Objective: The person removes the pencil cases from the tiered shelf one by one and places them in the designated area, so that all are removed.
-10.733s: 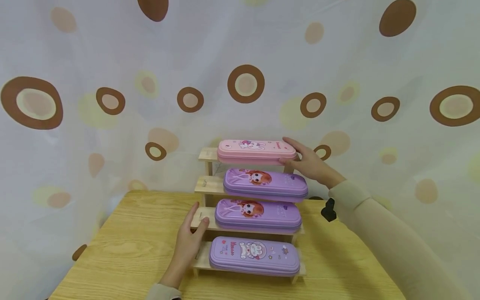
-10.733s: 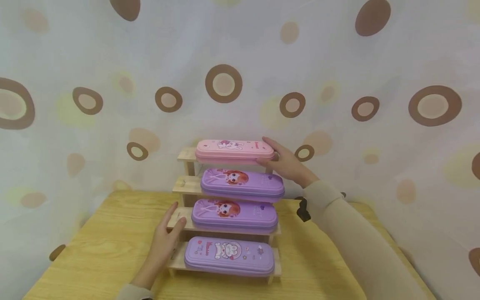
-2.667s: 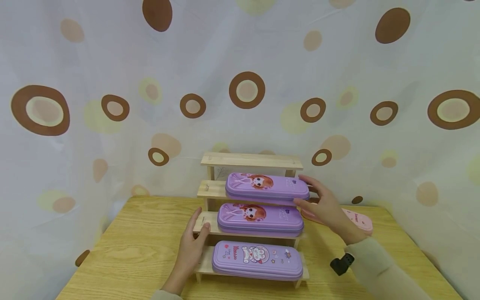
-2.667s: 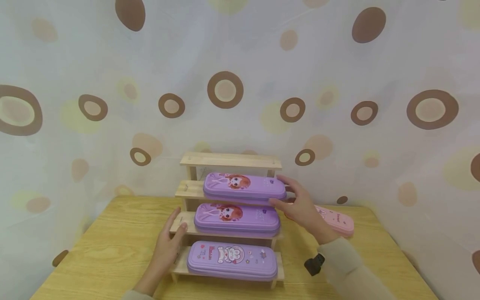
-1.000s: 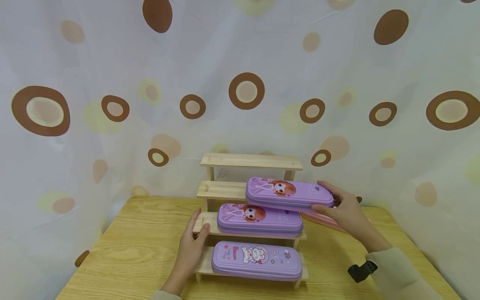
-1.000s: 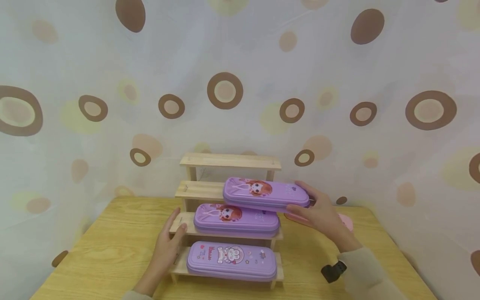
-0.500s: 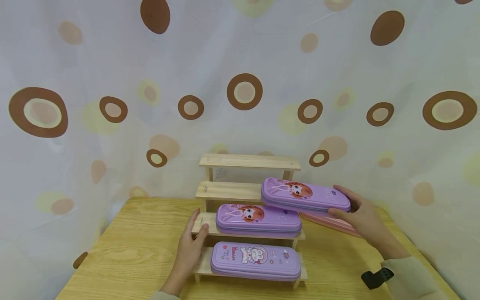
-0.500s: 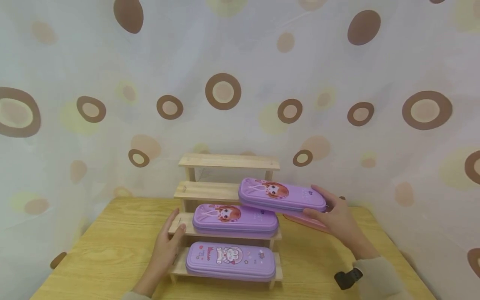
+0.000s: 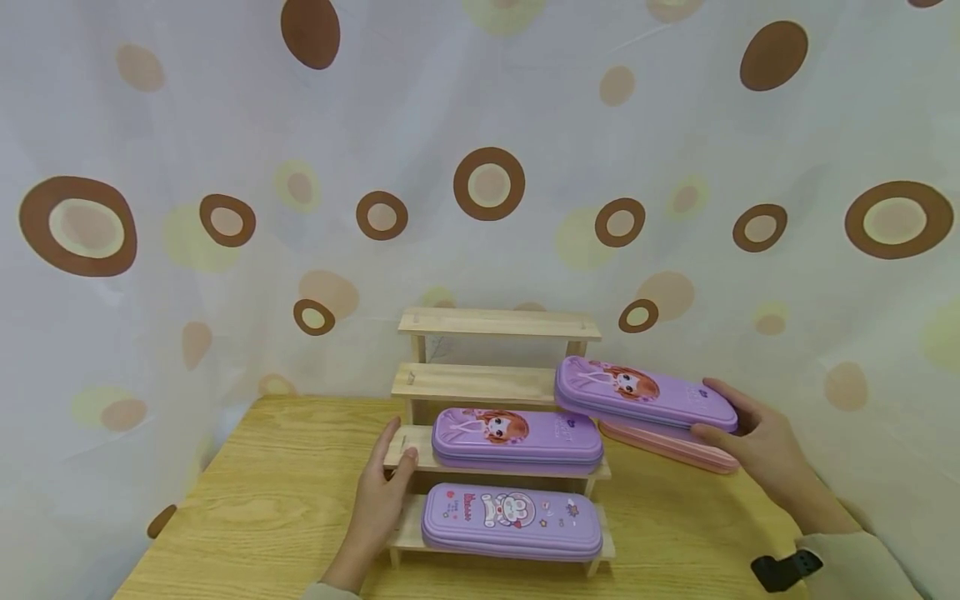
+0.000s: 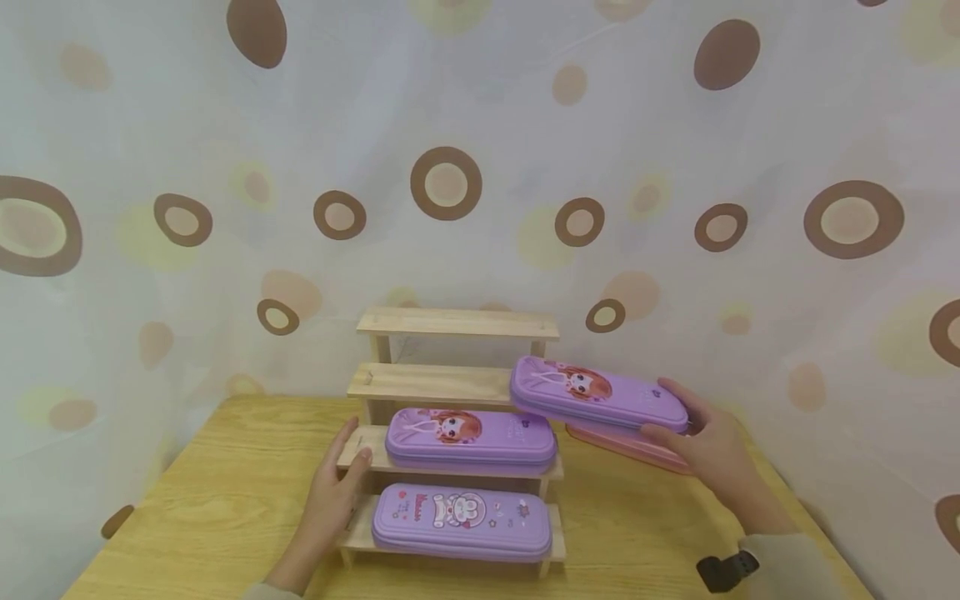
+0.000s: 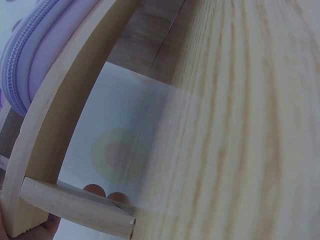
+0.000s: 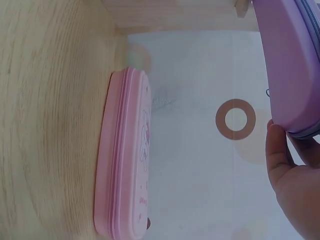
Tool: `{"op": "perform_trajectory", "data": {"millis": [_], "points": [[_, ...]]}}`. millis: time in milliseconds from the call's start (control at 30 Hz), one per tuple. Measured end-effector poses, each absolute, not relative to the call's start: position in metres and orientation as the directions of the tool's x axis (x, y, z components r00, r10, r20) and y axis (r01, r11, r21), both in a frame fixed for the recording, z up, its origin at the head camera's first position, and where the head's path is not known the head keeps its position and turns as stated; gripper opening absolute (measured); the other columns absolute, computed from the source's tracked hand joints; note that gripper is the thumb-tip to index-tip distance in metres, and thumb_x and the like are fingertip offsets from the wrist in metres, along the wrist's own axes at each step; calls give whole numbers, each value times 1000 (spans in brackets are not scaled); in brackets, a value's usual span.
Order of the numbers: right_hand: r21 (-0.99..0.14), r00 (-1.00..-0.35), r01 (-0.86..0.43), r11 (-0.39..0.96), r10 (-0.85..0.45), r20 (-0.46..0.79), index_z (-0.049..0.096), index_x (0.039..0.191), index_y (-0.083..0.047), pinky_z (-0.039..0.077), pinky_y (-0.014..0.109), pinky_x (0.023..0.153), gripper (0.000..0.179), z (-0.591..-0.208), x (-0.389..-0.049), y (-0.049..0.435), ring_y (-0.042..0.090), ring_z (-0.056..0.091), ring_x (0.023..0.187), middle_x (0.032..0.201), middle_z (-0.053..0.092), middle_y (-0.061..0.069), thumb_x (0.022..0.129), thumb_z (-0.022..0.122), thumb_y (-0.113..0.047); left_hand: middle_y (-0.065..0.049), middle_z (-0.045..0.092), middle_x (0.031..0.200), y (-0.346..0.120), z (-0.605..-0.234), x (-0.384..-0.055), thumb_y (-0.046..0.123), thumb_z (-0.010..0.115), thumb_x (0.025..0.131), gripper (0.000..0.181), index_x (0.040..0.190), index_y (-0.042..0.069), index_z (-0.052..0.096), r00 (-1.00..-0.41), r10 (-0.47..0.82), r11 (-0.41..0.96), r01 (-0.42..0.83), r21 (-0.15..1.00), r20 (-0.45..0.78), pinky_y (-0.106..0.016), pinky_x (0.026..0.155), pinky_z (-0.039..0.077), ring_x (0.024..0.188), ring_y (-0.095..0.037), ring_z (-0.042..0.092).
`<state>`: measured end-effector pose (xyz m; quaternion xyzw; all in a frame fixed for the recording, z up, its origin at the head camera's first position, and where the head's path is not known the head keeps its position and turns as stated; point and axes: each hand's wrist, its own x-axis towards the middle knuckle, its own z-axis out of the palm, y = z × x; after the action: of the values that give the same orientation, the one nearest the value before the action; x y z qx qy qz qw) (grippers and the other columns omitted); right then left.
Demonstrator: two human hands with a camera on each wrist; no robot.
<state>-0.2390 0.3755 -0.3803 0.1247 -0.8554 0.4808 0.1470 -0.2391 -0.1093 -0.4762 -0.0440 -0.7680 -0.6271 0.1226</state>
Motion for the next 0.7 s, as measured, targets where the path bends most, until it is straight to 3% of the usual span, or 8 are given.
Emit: {"op": "perform_trajectory", "data": {"millis": [700], "points": [[-850,-938,-305,430,18,346,33,155,-13,47,6,82,67,-396,-229,423,-17,49,107,130,49,-24,96,64,-6,-5,24,161,-110,-478,-241,33,54,103,61,157,21,28,-967,-81,186,223,957,241,-55,117,17,147,-34,18]]}}
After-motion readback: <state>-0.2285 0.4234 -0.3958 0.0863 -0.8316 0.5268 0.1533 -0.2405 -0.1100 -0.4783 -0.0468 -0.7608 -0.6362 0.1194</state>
